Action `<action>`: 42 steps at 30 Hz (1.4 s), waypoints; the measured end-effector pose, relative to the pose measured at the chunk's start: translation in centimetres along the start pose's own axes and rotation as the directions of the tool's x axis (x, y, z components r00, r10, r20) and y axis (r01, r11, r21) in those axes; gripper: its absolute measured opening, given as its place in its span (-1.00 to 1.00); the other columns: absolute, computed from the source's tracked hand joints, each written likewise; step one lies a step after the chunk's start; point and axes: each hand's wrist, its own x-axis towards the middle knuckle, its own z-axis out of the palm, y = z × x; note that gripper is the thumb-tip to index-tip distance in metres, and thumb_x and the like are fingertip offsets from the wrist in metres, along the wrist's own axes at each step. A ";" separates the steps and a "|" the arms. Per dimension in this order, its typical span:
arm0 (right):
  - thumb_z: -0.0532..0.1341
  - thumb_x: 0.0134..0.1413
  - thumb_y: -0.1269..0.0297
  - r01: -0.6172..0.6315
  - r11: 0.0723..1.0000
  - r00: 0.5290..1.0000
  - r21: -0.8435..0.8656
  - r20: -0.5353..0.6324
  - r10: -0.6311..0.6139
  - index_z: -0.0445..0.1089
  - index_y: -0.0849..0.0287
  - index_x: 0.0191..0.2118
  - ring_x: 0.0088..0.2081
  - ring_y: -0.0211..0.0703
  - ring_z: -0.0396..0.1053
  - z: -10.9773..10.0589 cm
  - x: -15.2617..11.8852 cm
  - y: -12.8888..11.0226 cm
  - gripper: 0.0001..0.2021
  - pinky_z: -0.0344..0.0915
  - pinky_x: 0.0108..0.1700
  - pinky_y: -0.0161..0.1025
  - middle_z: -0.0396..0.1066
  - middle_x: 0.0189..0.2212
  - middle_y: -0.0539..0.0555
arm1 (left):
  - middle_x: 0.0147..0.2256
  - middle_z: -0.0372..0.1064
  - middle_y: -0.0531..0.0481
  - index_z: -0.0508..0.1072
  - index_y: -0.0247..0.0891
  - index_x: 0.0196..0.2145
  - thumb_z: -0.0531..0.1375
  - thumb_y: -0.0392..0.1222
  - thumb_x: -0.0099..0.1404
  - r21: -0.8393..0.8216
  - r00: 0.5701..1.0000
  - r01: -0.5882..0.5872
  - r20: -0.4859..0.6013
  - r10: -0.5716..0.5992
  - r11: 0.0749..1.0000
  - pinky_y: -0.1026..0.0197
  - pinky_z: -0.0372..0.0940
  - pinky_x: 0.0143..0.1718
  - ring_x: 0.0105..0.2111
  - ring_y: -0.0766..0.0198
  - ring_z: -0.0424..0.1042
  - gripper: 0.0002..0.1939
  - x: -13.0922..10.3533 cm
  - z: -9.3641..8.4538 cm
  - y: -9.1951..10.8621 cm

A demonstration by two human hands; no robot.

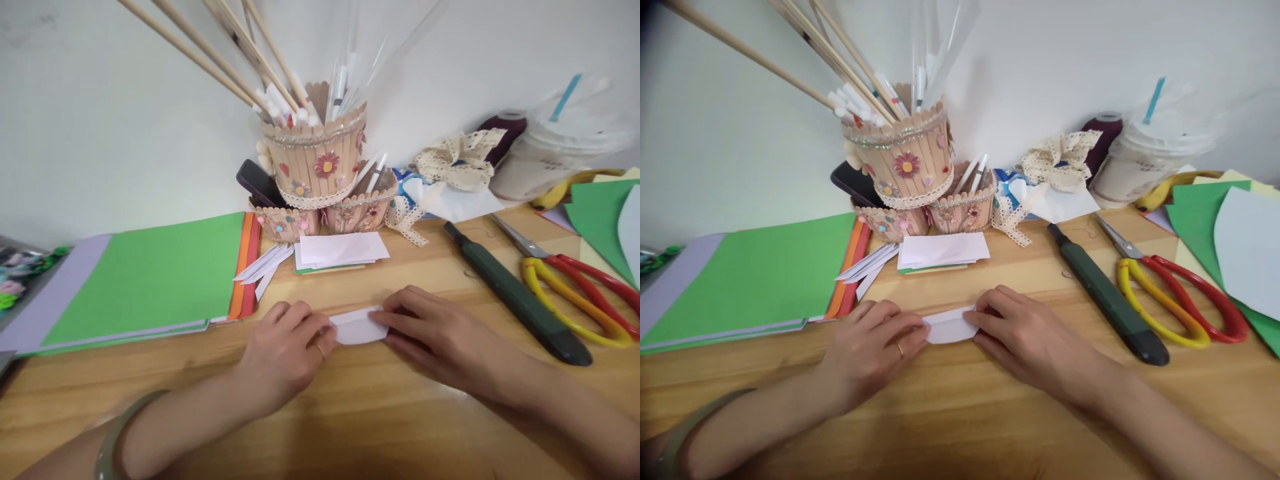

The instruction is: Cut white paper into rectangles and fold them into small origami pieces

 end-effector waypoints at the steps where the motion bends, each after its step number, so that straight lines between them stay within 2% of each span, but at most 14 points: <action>1: 0.05 0.19 0.40 -0.004 1.000 1.000 0.000 -0.012 0.004 0.36 0.22 -0.11 -0.27 -0.16 0.29 0.0 0.0 0.1 -0.79 0.30 -0.27 -0.22 0.32 -0.27 0.15 | -0.37 0.47 0.07 0.45 -0.23 -0.33 0.16 -0.34 0.26 0.013 1.000 -0.002 -0.010 0.002 1.000 0.18 0.11 -0.41 -0.39 0.24 0.25 -0.92 0.0 0.0 -0.1; 4: 0.06 0.19 0.37 -0.017 1.000 0.999 -0.004 -0.050 0.016 0.36 0.21 -0.15 -0.30 -0.17 0.30 0.1 0.0 0.1 -0.82 0.29 -0.30 -0.23 0.35 -0.30 0.13 | -0.34 0.48 0.05 0.45 -0.23 -0.30 0.16 -0.37 0.26 -0.089 0.999 0.045 0.006 -0.045 0.995 0.19 0.15 -0.38 -0.38 0.24 0.26 -0.90 -0.1 0.0 -0.3; 6: 0.06 0.20 0.35 -0.031 0.999 0.998 0.004 -0.047 0.032 0.36 0.21 -0.22 -0.32 -0.18 0.30 0.1 0.1 0.0 -0.85 0.28 -0.31 -0.24 0.36 -0.34 0.12 | -0.36 0.47 0.04 0.46 -0.23 -0.31 0.17 -0.33 0.26 -0.178 0.993 0.122 0.031 -0.118 0.976 0.19 0.17 -0.37 -0.38 0.23 0.26 -0.92 0.0 0.0 -0.3; 11: 0.06 0.19 0.36 -0.118 0.990 0.993 0.075 0.007 0.118 0.36 0.18 -0.34 -0.34 -0.19 0.31 0.0 0.3 -0.2 -0.84 0.26 -0.32 -0.25 0.35 -0.36 0.09 | -0.34 0.46 0.05 0.49 -0.17 -0.37 0.25 -0.24 0.20 -0.338 0.947 0.321 0.133 -0.293 0.884 0.15 0.20 -0.33 -0.34 0.20 0.27 -0.99 0.1 0.0 -0.2; 17: 0.04 0.19 0.37 -0.219 0.964 0.976 0.150 0.045 0.214 0.36 0.18 -0.34 -0.33 -0.17 0.30 0.0 0.5 -0.3 -0.82 0.24 -0.30 -0.24 0.33 -0.35 0.10 | -0.36 0.46 0.05 0.51 -0.14 -0.41 0.28 -0.26 0.16 -0.423 0.899 0.438 0.209 -0.384 0.794 0.12 0.22 -0.31 -0.33 0.19 0.27 -0.96 0.1 0.2 -0.3; 23: 0.02 0.19 0.35 -0.231 0.966 0.973 0.117 0.037 0.228 0.34 0.20 -0.37 -0.37 -0.15 0.27 -0.1 0.9 -0.8 -0.81 0.23 -0.34 -0.22 0.31 -0.41 0.12 | -0.35 0.45 0.03 0.52 -0.12 -0.41 0.27 -0.21 0.17 -0.451 0.884 0.466 0.213 -0.415 0.761 0.11 0.25 -0.28 -0.32 0.19 0.29 -0.98 0.0 0.1 -0.1; 26: 0.01 0.19 0.36 -0.223 0.967 0.975 0.122 0.011 0.223 0.32 0.20 -0.38 -0.37 -0.15 0.26 0.0 1.0 -0.9 -0.81 0.23 -0.34 -0.21 0.29 -0.41 0.11 | -0.35 0.45 0.04 0.52 -0.12 -0.42 0.27 -0.26 0.17 -0.469 0.878 0.475 0.201 -0.434 0.744 0.10 0.26 -0.28 -0.32 0.20 0.29 -0.95 0.0 0.1 0.1; 33: 0.01 0.18 0.39 -0.178 0.980 0.983 0.085 -0.035 0.182 0.28 0.19 -0.39 -0.38 -0.15 0.25 0.3 1.1 -1.2 -0.84 0.24 -0.35 -0.21 0.28 -0.44 0.11 | -0.36 0.44 0.02 0.52 -0.16 -0.42 0.23 -0.24 0.20 -0.377 0.898 0.440 0.166 -0.408 0.815 0.07 0.24 -0.29 -0.33 0.19 0.26 -0.93 0.4 -0.1 0.6; 36: 0.00 0.18 0.39 -0.195 0.977 0.979 0.081 -0.047 0.199 0.27 0.19 -0.40 -0.38 -0.15 0.24 0.4 1.2 -1.3 -0.83 0.23 -0.35 -0.21 0.27 -0.44 0.11 | -0.38 0.43 0.01 0.50 -0.19 -0.44 0.21 -0.25 0.22 -0.348 0.891 0.453 0.198 -0.408 0.821 0.09 0.23 -0.32 -0.33 0.18 0.24 -0.91 0.7 -0.1 0.6; 42: 0.01 0.16 0.39 -0.253 0.966 0.962 0.061 -0.090 0.258 0.25 0.19 -0.44 -0.39 -0.14 0.24 0.8 1.4 -1.7 -0.83 0.22 -0.37 -0.22 0.25 -0.45 0.10 | -0.42 0.38 0.02 0.43 -0.25 -0.47 0.17 -0.27 0.23 -0.299 0.845 0.517 0.325 -0.424 0.802 0.11 0.22 -0.32 -0.33 0.17 0.24 -0.88 1.2 0.1 0.4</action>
